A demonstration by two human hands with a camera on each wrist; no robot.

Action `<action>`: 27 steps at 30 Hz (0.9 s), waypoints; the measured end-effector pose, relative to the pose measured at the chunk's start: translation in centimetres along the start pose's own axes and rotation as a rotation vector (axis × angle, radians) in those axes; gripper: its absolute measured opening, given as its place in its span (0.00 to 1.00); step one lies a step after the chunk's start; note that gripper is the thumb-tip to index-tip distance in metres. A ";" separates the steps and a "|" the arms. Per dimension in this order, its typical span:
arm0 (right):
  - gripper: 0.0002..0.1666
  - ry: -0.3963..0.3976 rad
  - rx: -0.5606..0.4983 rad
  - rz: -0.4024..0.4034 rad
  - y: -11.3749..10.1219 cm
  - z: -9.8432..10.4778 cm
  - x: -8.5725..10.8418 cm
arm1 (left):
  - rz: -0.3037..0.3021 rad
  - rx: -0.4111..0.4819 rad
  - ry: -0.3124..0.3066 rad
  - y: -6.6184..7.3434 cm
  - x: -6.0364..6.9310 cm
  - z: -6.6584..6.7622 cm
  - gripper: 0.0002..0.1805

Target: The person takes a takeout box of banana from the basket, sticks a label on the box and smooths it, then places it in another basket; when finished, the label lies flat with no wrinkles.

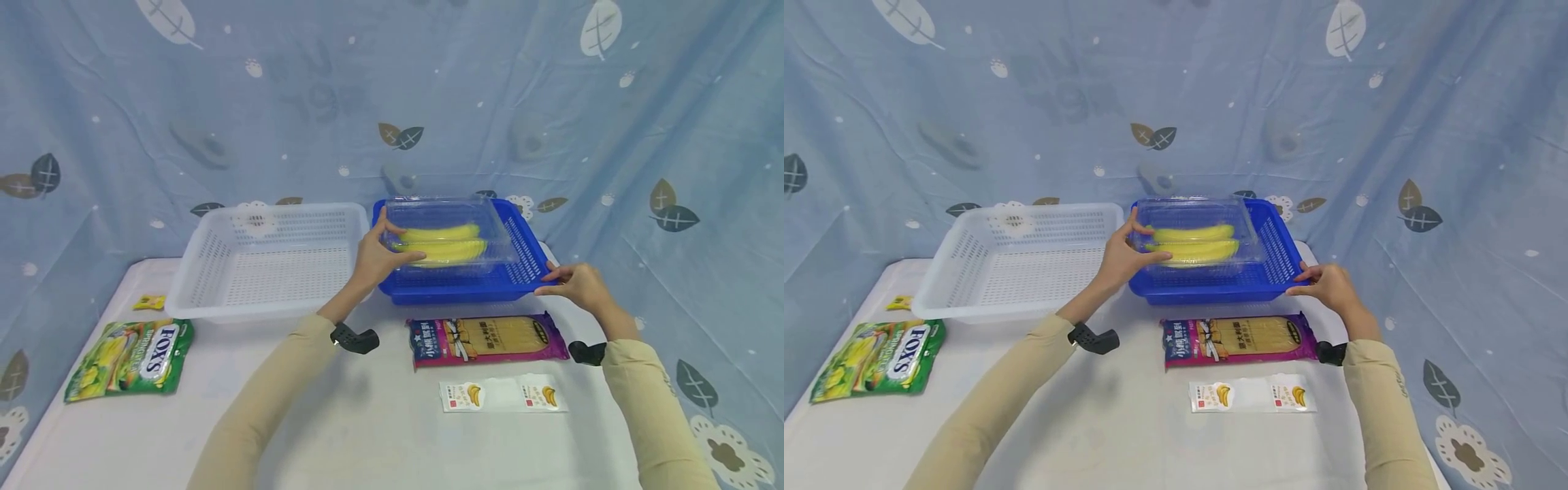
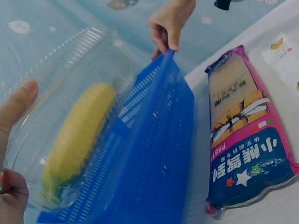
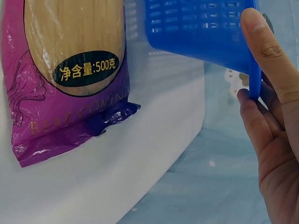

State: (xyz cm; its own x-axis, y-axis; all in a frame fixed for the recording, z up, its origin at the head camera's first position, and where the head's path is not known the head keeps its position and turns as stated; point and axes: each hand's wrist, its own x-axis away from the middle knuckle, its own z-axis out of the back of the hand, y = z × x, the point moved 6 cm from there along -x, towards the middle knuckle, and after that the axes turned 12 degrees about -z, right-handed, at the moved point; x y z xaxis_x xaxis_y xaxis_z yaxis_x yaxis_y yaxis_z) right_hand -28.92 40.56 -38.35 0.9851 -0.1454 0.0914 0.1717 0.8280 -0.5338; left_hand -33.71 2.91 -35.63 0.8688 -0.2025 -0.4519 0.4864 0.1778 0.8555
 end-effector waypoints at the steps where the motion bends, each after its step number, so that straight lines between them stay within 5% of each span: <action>1: 0.26 -0.001 0.000 -0.001 0.0 0.0 0.0 | 0.002 0.006 -0.002 0.1 0.1 0.1 0.29; 27: 0.30 -0.007 0.035 0.004 -0.3 -0.1 -0.2 | 0.032 0.015 -0.041 3.2 3.4 3.1 0.28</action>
State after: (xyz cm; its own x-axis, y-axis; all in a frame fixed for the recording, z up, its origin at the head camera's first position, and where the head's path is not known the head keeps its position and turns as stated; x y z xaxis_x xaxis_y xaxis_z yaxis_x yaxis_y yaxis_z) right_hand -29.14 40.30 -38.29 0.9858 -0.1384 0.0949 0.1674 0.8470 -0.5045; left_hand -29.47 -0.22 -33.70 0.8790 -0.2360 -0.4143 0.4571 0.1701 0.8730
